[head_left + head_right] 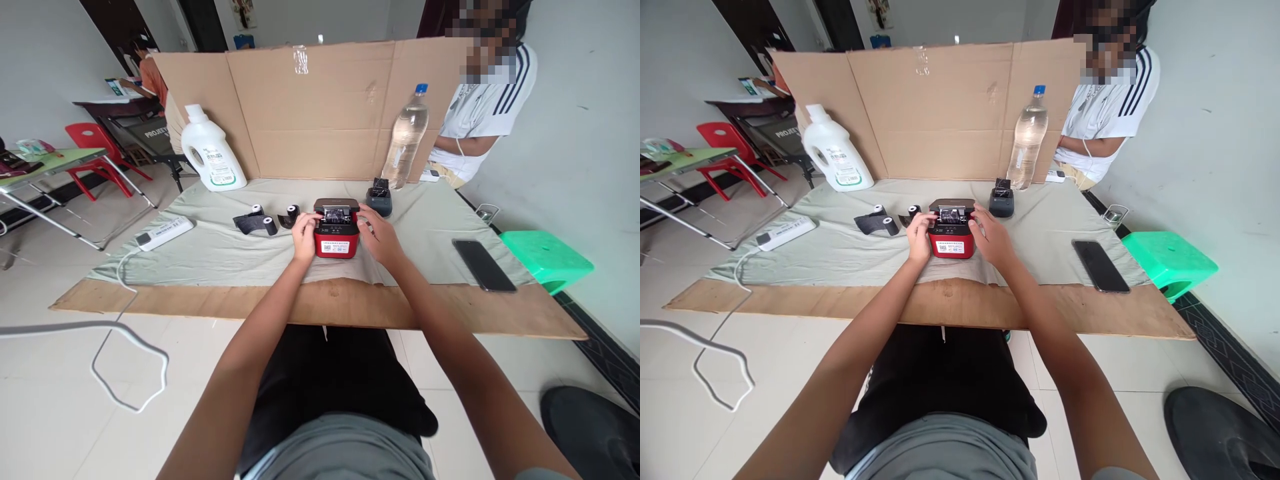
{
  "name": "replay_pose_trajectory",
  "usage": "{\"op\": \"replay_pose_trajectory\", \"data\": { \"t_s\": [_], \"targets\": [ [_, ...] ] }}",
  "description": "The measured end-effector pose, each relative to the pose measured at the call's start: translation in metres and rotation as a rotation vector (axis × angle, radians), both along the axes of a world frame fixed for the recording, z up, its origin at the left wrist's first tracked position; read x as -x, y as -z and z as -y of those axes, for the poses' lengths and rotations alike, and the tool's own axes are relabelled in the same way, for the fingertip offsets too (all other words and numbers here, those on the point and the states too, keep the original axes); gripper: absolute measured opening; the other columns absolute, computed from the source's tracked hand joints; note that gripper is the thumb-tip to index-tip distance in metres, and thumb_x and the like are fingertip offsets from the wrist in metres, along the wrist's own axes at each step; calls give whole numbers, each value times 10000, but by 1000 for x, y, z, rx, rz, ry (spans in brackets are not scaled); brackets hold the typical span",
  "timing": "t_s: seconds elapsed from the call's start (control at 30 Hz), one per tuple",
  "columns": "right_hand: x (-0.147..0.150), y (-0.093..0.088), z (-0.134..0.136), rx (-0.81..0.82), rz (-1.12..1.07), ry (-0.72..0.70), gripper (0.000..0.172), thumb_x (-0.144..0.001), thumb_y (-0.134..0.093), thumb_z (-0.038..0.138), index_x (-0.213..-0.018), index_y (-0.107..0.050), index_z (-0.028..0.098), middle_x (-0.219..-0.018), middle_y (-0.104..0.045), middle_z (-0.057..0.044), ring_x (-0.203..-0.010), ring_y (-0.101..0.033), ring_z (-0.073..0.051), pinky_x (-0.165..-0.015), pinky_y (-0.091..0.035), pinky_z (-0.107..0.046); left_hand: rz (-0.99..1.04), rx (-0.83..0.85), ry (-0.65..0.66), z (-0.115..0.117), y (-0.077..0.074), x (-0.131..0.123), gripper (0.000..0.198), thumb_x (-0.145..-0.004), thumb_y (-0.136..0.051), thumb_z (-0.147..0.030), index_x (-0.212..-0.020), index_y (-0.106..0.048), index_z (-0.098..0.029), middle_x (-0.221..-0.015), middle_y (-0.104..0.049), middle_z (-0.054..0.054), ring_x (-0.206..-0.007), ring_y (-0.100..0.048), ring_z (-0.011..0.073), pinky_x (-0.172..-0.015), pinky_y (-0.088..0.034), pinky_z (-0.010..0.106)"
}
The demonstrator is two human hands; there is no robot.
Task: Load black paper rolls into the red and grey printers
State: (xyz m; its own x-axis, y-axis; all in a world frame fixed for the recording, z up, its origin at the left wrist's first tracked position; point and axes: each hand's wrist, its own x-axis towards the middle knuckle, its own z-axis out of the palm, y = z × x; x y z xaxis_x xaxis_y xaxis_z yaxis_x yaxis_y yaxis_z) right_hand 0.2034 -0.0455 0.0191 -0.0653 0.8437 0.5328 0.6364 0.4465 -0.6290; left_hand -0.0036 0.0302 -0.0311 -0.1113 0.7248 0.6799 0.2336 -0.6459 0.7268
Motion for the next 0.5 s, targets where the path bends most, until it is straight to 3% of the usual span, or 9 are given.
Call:
{"op": "replay_pose_trajectory", "data": {
  "t_s": [0.1,0.17,0.3,0.4,0.5],
  "targets": [
    [-1,-12,-18,-41,-59,-11,383,-1032,-408,426,-1212,-664,204,-1493,-598,-128,-1357,-571,-275,-1062,-506,-417,-216,-113,9,10,-5,-1,465,-1038,-395,-525,-1040,-749,-225,-1094,-732,87,-1119,-623,260,-1046,-483,432],
    [2,-22,-34,-10,-131,-1,379,-1034,-405,447,-1166,-669,209,-1473,-601,-121,-1258,-631,-254,-1049,-513,-395,-266,-134,25,13,-8,-2,429,-1033,-429,-511,-1144,-723,-220,-1176,-724,98,-1167,-619,262,-1078,-478,439],
    [9,-41,-71,216,-356,20,406,-1032,-383,516,-1117,-640,213,-1420,-595,-112,-935,-723,-186,-812,-588,-325,-204,-86,25,12,-12,-1,373,-1018,-494,-427,-1258,-666,-199,-1183,-729,104,-1124,-665,239,-1045,-514,411],
    [13,-52,-93,362,-486,37,402,-1038,-358,526,-1108,-607,219,-1364,-613,-94,-887,-729,-164,-731,-583,-276,-268,-79,104,12,-16,1,281,-997,-528,-363,-1112,-733,-208,-1145,-759,88,-1105,-684,237,-1042,-513,416],
    [16,-61,-103,469,-488,82,327,-1010,-435,491,-1085,-604,223,-1280,-650,-85,-912,-729,-193,-762,-592,-303,-344,-87,157,14,-22,2,232,-967,-563,-313,-912,-767,-218,-1033,-788,68,-1037,-707,237,-1000,-523,427]
  ]
}}
